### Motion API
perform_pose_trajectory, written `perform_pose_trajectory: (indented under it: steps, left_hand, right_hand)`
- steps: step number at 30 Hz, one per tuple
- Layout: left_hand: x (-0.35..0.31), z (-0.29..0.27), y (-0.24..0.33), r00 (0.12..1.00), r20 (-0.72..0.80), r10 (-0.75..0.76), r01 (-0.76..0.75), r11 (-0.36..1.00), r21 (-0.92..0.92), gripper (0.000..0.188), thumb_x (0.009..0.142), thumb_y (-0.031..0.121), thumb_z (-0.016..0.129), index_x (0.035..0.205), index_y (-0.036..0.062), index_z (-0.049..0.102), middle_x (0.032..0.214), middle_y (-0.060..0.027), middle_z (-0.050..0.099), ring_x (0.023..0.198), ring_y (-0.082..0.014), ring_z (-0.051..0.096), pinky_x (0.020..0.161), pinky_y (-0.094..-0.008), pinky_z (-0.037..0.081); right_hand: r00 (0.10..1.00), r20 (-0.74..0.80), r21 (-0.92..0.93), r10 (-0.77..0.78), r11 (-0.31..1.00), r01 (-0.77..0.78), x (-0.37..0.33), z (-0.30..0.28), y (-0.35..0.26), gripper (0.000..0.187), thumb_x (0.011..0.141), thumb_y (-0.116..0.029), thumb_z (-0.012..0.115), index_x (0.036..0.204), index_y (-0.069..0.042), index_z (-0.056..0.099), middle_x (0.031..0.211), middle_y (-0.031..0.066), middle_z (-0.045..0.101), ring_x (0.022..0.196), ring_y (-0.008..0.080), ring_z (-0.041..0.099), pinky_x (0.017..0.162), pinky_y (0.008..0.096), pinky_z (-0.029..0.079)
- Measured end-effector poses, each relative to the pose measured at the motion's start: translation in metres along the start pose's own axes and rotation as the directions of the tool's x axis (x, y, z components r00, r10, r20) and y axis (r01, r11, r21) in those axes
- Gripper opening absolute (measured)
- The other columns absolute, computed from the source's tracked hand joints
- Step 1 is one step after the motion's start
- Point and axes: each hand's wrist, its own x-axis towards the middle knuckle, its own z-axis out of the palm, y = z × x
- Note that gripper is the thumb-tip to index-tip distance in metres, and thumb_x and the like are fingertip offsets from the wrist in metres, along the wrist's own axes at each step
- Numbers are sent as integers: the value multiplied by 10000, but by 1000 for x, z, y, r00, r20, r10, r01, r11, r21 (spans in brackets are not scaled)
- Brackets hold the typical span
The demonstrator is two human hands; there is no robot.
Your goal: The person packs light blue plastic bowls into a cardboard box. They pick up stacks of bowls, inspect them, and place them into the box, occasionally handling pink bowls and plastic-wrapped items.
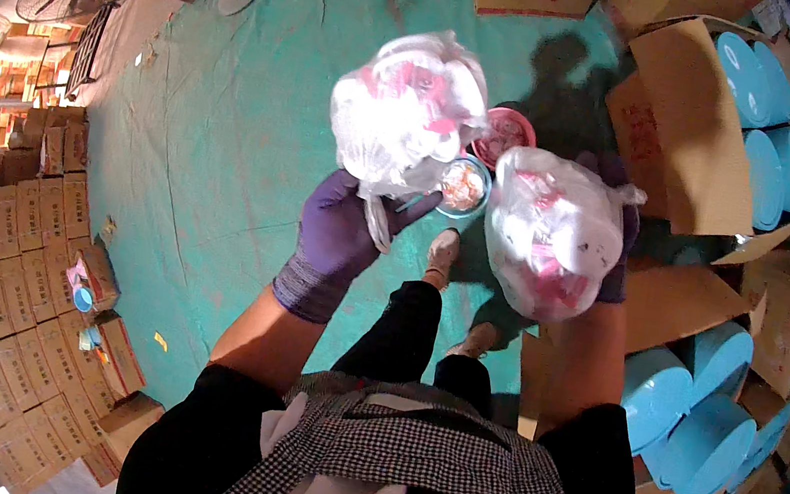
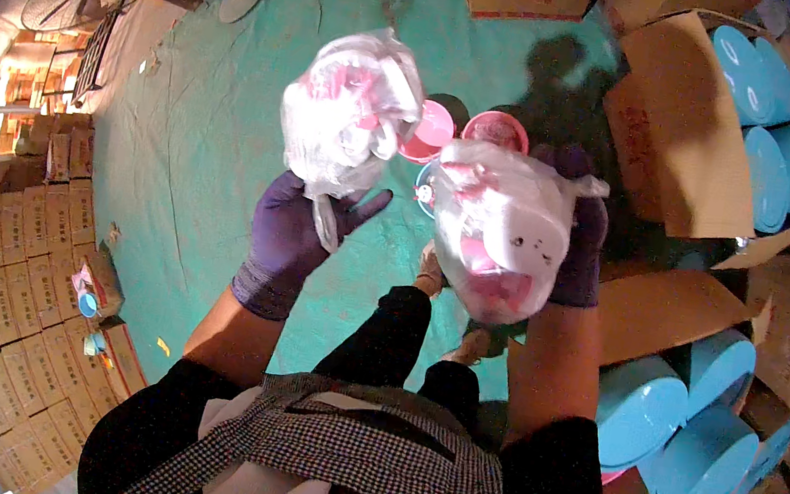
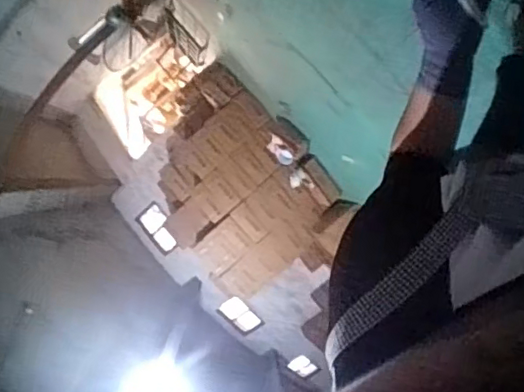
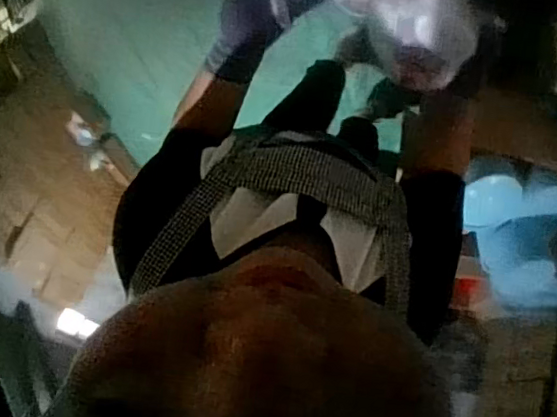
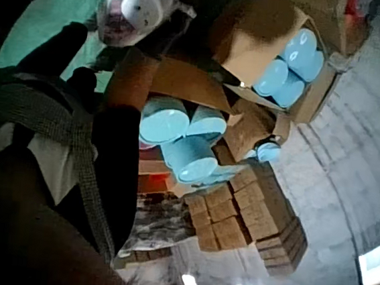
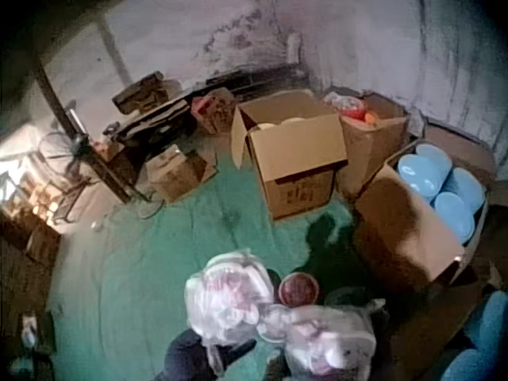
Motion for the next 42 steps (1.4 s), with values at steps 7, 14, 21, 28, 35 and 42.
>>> perform_pose_trajectory:
  steps: [7,14,21,28,35,42]
  left_hand:
    - [-44,16,0,996,50,76,-78,997,29,534,935,247,422,1426,48,356,1408,-168,470,1290,-362,461,1116,-618,272]
    - [-74,16,-19,960,272,-65,42,995,90,587,907,249,473,1446,57,341,1443,-171,440,1310,-357,442,1172,-590,133]
    - [-98,84,-16,977,-35,-208,211,957,199,513,941,207,424,1424,44,377,1429,-167,456,1304,-346,445,1156,-589,185]
    - [-108,143,-38,894,128,-429,355,853,382,527,941,232,429,1435,62,362,1441,-156,441,1340,-329,401,1142,-578,214]
    - [-132,201,-64,869,73,-490,423,811,404,590,925,256,451,1468,76,309,1496,-161,361,1386,-346,333,1149,-589,207]
    - [-137,198,-62,936,-47,-349,331,825,459,595,909,270,465,1457,78,333,1484,-146,382,1373,-341,353,1135,-597,236]
  right_hand:
    - [993,-8,89,118,989,-117,7,121,-3,374,949,-371,544,1143,-55,590,1186,139,617,1115,295,584,979,437,466]
    - [987,-44,-280,-153,951,134,-61,158,-17,301,852,-260,620,1062,-46,593,1057,87,626,985,210,596,898,353,473]
    - [793,-368,-544,-485,804,239,-259,283,-33,321,813,-234,662,1068,-53,589,1025,62,608,947,190,591,848,331,484]
    - [124,-584,-793,-802,597,125,-505,325,-59,276,828,-257,617,1027,-70,574,963,59,593,858,186,568,785,339,482]
    - [167,-575,-792,-801,495,-357,-516,226,-84,244,784,-206,646,959,-36,648,869,58,649,820,183,584,748,319,464]
    - [106,-506,-619,-856,275,-736,-537,84,-71,271,858,-260,646,1014,-41,674,888,66,664,849,179,610,761,329,484]
